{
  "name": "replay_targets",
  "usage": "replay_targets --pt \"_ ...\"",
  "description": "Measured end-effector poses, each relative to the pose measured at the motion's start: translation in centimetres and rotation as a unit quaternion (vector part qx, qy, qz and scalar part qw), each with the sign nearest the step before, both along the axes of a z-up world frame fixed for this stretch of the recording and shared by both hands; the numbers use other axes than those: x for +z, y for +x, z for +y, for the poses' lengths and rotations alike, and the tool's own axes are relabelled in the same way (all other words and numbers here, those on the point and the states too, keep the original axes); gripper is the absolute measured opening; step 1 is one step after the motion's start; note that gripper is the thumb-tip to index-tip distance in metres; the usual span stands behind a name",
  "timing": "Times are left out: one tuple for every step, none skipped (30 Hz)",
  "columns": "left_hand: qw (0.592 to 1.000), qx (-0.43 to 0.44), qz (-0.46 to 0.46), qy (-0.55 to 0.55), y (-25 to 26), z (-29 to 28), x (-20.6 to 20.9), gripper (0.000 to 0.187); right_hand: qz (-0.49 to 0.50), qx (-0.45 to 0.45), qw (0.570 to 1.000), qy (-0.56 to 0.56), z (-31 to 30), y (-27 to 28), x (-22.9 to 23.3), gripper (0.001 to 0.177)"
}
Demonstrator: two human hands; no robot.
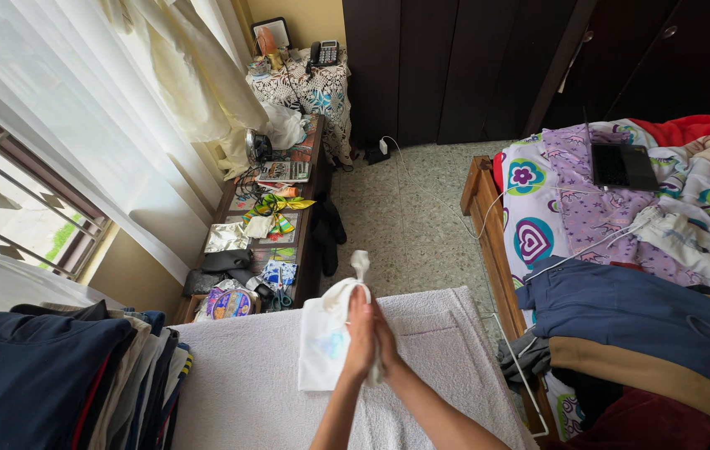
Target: The person folds a white t-shirt and a pair of patterned shorts on a flat surface, then places them onto a stack of folded garments.
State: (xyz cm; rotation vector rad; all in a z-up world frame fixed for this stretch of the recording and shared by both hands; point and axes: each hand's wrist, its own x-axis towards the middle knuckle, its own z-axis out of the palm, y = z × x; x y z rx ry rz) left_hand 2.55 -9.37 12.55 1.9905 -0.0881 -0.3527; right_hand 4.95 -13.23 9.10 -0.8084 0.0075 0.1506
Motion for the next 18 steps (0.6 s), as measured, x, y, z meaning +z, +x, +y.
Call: replay_targets --pt "1.0 -0.007 -0.002 0.007 0.8 -0.6 -0.4 0.066 0.015 -0.003 0.999 0.044 -1.0 -0.2 -0.1 0.065" --pt "1.0 -0.013 -0.005 0.014 1.4 -1.3 -0.8 0.067 0.016 -0.004 0.999 0.043 -2.0 -0.4 0.6 0.065" --pt "1.0 -0.021 -0.006 0.021 1.8 -2.1 -1.4 0.067 0.04 -0.016 0.999 0.015 -3.1 -0.7 1.2 0.069" --pt "0.999 -0.029 -0.008 0.027 2.2 -3.0 -1.9 0.068 0.065 -0.027 0.997 -0.014 -4.2 -1.0 1.9 0.074" --pt "0.999 -0.038 -0.009 0.034 2.6 -3.5 -3.2 0.069 0.067 -0.03 0.997 -0.015 -5.1 -1.3 1.8 0.074" --pt "0.998 -0.046 -0.011 0.04 2.9 -4.4 -4.4 0.07 0.087 -0.045 0.995 -0.037 -6.1 -1.6 1.7 0.073" --pt "0.997 -0.055 -0.013 0.048 3.1 -5.8 -5.4 0.07 0.106 -0.06 0.991 -0.057 -7.0 -1.8 1.6 0.072" --pt "0.997 -0.058 -0.013 0.047 3.2 -6.7 -6.5 0.07 0.107 -0.062 0.991 -0.057 -7.9 -2.0 1.5 0.072" --pt "0.993 -0.087 -0.006 0.075 3.4 -7.6 -7.6 0.071 0.136 -0.083 0.983 -0.088 -8.8 -2.1 1.3 0.07" --pt "0.988 -0.115 -0.001 0.103 3.5 -8.4 -8.7 0.071 0.164 -0.103 0.974 -0.118 -9.7 -2.2 1.2 0.069" --pt "0.988 -0.118 0.0 0.103 3.2 -8.4 -8.4 0.071 0.165 -0.105 0.974 -0.117 -10.6 -2.4 1.0 0.069" --pt "0.977 -0.169 -0.111 0.071 2.8 -8.3 -8.2 0.054 0.193 -0.125 0.962 -0.147 -11.4 -2.5 0.7 0.068" --pt "0.951 -0.215 -0.218 0.037 2.4 -8.2 -7.9 0.043 0.221 -0.142 0.948 -0.177 -12.3 -2.7 0.5 0.068" --pt "0.951 -0.216 -0.217 0.037 1.6 -7.6 -7.9 0.043 0.222 -0.143 0.948 -0.177 -13.1 -2.8 0.1 0.068" --pt "0.963 -0.22 -0.156 -0.004 0.9 -6.9 -7.9 0.037 0.249 -0.159 0.933 -0.206 -14.0 -2.9 -0.2 0.068" --pt "0.969 -0.223 -0.094 -0.046 0.2 -6.2 -7.9 0.034 0.276 -0.175 0.915 -0.235 -14.8 -2.9 -0.5 0.068" --pt "0.969 -0.223 -0.093 -0.046 0.2 -4.9 -10.2 0.034 0.276 -0.175 0.915 -0.235 -15.6 -3.0 -2.2 0.068" --pt "0.978 -0.181 -0.106 0.008 0.3 -3.5 -12.5 0.031 0.258 -0.181 0.895 -0.317 -16.3 -3.1 -3.9 0.066"
